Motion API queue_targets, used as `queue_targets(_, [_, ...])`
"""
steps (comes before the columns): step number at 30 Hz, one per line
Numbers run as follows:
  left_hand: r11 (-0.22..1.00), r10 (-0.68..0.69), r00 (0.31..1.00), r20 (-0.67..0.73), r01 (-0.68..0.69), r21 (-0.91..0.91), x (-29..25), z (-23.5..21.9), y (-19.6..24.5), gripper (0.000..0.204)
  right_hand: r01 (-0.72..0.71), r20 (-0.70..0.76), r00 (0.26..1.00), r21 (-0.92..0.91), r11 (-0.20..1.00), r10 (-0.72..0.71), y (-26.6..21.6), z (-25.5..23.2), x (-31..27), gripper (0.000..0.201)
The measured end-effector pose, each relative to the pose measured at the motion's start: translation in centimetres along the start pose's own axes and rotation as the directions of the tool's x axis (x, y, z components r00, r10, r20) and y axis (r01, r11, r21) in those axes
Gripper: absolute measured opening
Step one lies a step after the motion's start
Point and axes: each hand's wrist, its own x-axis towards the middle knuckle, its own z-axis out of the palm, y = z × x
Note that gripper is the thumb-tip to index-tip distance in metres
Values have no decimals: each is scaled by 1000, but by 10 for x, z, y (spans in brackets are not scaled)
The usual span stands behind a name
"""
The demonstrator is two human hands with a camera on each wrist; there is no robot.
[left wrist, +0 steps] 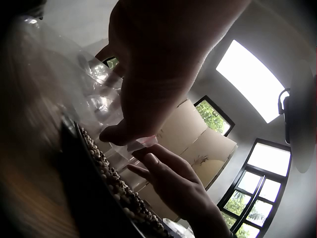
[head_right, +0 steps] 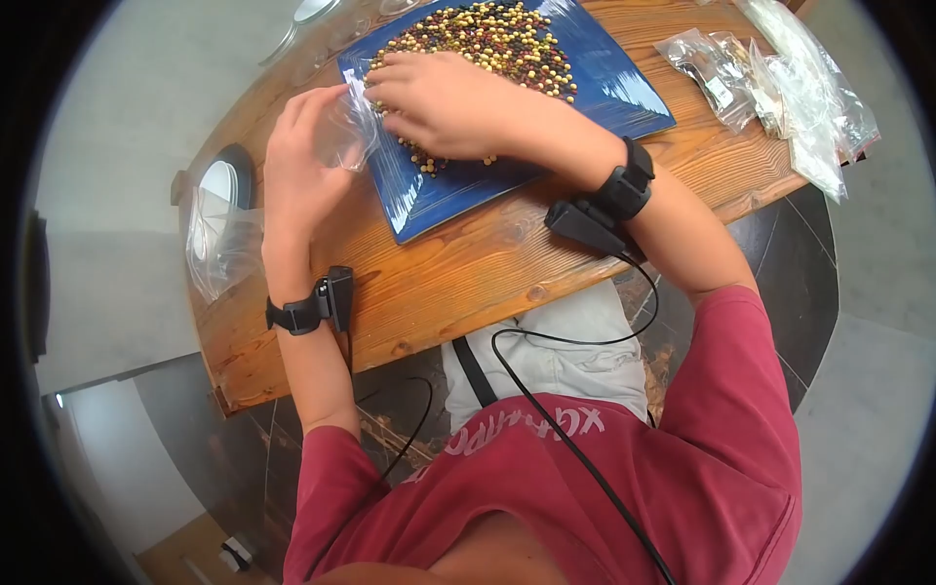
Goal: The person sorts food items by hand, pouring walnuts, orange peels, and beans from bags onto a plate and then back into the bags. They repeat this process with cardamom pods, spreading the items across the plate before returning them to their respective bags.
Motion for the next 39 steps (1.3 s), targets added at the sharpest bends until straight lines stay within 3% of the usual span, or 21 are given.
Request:
queue_targets(2, [997,25,1000,4,-24,-70,1,0,0,52,85,53,996,-237,968,-74,-6,18,-7,43])
queue_targets(3, [992,10,1000,16,-8,-125,0,0,2,51,90,163,985,-183,979,-60,-3,24,-8,55])
queue_targets(7, [988,8,999,35,-3,-156,1,-4,1,49,49,266,964,-270,962,25,1,29,-11,55])
queue_targets(15, [981,19,999,33,-12,-193,-1,-3,7,54,-15,334,934,-309,951,123,19,2,-12,45])
queue_targets(18, [977,53,998,41,-43,-208,-1,-2,6,61,-105,122,981,-328,939,152,26,-11,-17,60])
queue_targets(19, [974,68,997,44,-57,-218,-2,-1,8,63,-180,107,965,-389,904,238,26,-10,-21,84])
queue_targets(22, [960,74,994,77,-50,-274,-6,6,9,78,-266,157,922,-404,875,353,20,-13,-28,100])
queue_targets(23, [955,65,995,71,-42,-294,-6,8,11,81,-247,144,934,-404,881,328,22,-11,-29,105])
queue_targets(26, [956,41,996,86,-14,-293,-8,9,10,91,-268,175,927,-316,910,333,29,-5,-24,97])
queue_targets(27, [959,36,994,99,-6,-282,-7,8,9,94,-232,92,958,-316,920,273,29,-2,-24,84])
queue_targets(30, [979,37,991,130,-10,-204,-9,6,9,106,-225,112,960,-247,942,259,35,-2,-23,69])
queue_targets(33, [993,69,986,155,-52,-110,-12,4,10,114,-166,41,983,-203,965,178,40,5,-23,51])
queue_targets(36, [990,58,982,178,-33,-139,-9,-2,12,118,-158,51,985,-152,976,167,40,6,-20,40])
queue_targets(39, [965,-41,977,210,93,-246,-9,-2,10,119,-160,71,983,-113,981,169,37,5,-18,30])
